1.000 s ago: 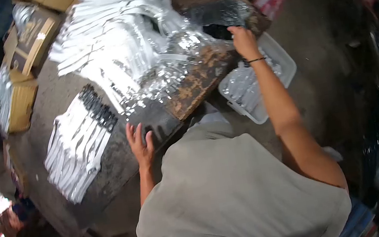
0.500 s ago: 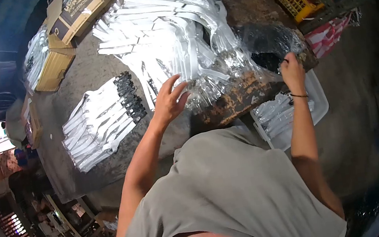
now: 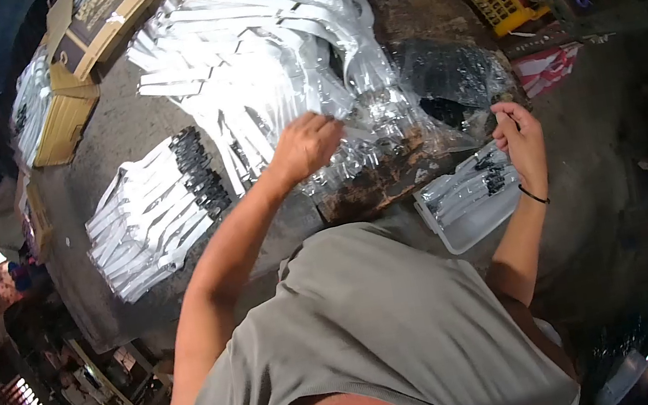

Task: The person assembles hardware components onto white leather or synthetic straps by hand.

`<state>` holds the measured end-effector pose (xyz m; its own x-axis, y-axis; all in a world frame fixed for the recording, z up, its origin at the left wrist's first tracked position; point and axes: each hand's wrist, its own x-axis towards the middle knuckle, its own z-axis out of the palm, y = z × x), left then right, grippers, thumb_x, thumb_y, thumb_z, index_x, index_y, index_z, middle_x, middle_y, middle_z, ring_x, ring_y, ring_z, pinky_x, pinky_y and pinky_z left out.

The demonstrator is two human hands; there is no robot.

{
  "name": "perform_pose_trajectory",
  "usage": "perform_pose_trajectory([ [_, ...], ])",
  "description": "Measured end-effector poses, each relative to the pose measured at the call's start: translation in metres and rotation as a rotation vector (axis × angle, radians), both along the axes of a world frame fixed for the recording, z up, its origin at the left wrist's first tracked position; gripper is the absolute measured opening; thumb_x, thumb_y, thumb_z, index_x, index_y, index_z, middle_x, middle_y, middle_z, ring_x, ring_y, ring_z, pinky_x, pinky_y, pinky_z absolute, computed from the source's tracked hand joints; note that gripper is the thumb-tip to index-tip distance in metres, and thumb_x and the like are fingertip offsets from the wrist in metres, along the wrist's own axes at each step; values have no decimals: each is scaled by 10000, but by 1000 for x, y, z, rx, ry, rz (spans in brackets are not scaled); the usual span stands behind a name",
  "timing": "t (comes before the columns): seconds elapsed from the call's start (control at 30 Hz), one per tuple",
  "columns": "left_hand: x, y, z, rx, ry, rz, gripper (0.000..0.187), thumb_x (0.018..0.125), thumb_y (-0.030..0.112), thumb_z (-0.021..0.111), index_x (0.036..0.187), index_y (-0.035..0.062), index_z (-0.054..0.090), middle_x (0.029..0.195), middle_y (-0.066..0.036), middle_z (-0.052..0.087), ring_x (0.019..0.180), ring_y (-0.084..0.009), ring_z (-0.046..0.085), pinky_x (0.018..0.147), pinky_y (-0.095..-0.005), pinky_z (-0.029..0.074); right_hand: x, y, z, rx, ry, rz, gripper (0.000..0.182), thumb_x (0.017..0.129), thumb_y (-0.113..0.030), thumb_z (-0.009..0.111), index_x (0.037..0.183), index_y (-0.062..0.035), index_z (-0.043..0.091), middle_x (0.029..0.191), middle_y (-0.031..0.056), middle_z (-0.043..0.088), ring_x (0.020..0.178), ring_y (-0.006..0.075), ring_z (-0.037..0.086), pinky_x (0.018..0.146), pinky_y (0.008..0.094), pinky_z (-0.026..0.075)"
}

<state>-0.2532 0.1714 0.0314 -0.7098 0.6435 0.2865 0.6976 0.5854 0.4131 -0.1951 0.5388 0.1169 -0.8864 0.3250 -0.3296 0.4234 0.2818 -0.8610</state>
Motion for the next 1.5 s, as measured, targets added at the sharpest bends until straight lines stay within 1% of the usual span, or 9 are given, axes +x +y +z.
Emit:
perform_pose_trajectory([
  [0.27,-117,68,-1,-808,449,-281,338,913,239,513,1249,202,522,1285,-20,438,1415,-258,208,1150,-580,123,34,-15,43,-377,287,110,347,851,-124,664,1158,-3,556,1006,116,660,825,127,630,735,234,469],
  [0.47,-142,80,2,-986,365,-308,338,896,237,548,1224,155,544,1261,-72,465,1334,-279,365,1153,-553,173,68,6,3,-333,297,-98,229,903,-72,618,1116,3,581,1037,95,652,855,142,641,747,242,480],
  [0.7,-210,32,90,-189,740,-346,285,763,78,603,1046,110,618,952,-95,633,941,-271,612,871,-373,519,66,-12,9,-473,576,-433,144,983,-158,515,1043,-30,539,936,70,597,818,141,574,732,293,497],
  [0.83,-199,-18,190,-52,745,51,217,759,52,523,975,54,527,835,-161,544,738,-352,559,673,-439,465,70,-21,6,-567,548,-291,176,999,-212,490,1039,-45,523,723,20,515,573,112,455,526,267,411],
  [0.93,-160,-57,212,54,690,241,580,726,67,579,1289,32,444,1180,-211,558,1087,-383,539,888,-460,460,56,-52,-8,-615,473,-184,181,973,-188,537,1086,-47,525,667,-10,452,523,68,364,461,223,311],
  [1.03,-86,-79,205,3,733,507,410,760,176,669,1123,63,517,875,-146,595,727,-326,621,594,-460,500,38,-108,-2,-731,433,-45,229,933,-119,589,1140,-40,529,677,-10,463,539,50,380,449,189,280],
  [1.2,35,-87,115,-35,232,796,709,725,171,731,1351,107,405,1064,-176,537,840,-357,565,738,-444,460,19,-232,-13,-857,266,246,268,891,-210,676,1095,-64,581,904,30,690,470,-14,360,395,167,246],
  [1.3,87,-83,75,79,167,745,745,708,126,735,1368,66,394,1043,-166,534,817,-340,542,747,-427,431,29,-301,-11,-871,100,302,341,855,-358,718,1011,-81,595,696,-77,502,449,-10,361,379,190,267],
  [1.5,131,-106,49,295,357,582,787,706,78,670,1404,-43,327,1036,-147,538,919,-295,535,767,-401,405,48,-354,-22,-868,90,272,125,880,-139,661,955,-73,586,729,-49,537,566,14,450,455,184,343],
])
